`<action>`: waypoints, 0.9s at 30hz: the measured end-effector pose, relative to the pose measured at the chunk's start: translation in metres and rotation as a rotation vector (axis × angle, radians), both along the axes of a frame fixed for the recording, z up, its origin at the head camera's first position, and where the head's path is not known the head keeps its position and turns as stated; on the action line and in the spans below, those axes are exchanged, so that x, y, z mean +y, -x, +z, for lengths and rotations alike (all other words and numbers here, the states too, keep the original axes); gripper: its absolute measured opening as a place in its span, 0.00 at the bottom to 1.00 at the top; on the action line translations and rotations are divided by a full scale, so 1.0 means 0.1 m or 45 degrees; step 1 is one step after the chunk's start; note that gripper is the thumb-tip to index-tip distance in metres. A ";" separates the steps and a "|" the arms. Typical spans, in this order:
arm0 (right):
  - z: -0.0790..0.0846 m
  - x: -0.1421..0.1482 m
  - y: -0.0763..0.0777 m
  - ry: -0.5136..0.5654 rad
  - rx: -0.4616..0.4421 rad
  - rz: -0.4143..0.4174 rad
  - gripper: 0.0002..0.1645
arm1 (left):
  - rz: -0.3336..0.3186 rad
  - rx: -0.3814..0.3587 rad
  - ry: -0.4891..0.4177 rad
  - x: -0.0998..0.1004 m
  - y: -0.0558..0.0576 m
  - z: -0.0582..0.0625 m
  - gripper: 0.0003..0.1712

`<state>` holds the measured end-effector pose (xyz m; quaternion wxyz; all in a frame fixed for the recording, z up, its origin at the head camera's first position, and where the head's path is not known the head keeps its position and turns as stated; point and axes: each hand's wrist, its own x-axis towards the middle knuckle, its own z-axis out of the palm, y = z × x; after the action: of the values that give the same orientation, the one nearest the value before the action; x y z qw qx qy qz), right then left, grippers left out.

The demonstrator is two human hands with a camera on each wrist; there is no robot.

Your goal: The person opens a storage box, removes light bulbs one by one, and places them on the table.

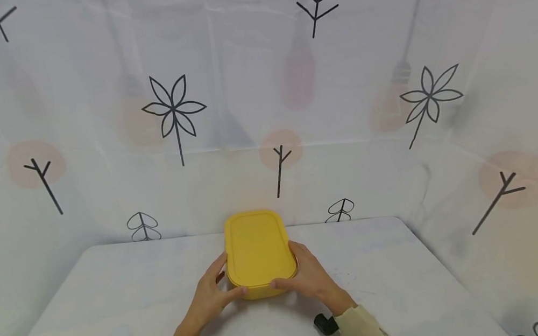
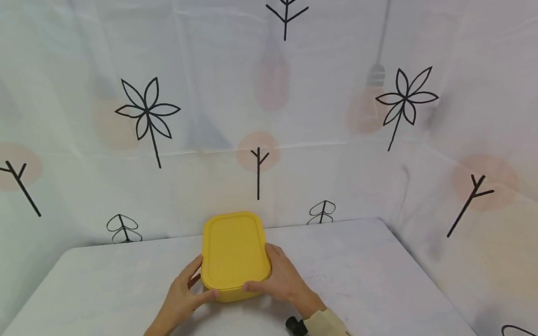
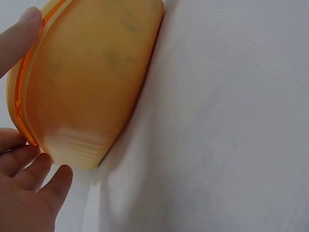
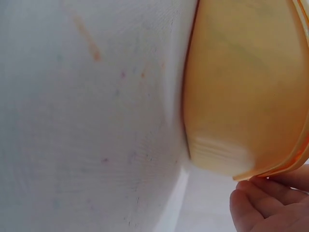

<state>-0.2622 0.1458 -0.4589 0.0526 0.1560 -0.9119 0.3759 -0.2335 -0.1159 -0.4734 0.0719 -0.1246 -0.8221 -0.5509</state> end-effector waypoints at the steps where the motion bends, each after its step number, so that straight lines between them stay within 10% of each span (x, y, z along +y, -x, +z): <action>1: 0.00 0.00 0.00 -0.001 0.002 -0.001 0.72 | 0.013 0.000 0.023 0.00 0.00 0.00 0.60; 27: 0.30 0.26 -0.15 0.082 0.063 -0.039 0.70 | 0.033 0.193 0.106 0.25 -0.06 0.24 0.60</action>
<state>-0.2477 0.1722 -0.4285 0.0860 0.1495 -0.9001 0.4002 -0.2277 -0.0906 -0.4495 0.1360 -0.1582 -0.8380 -0.5042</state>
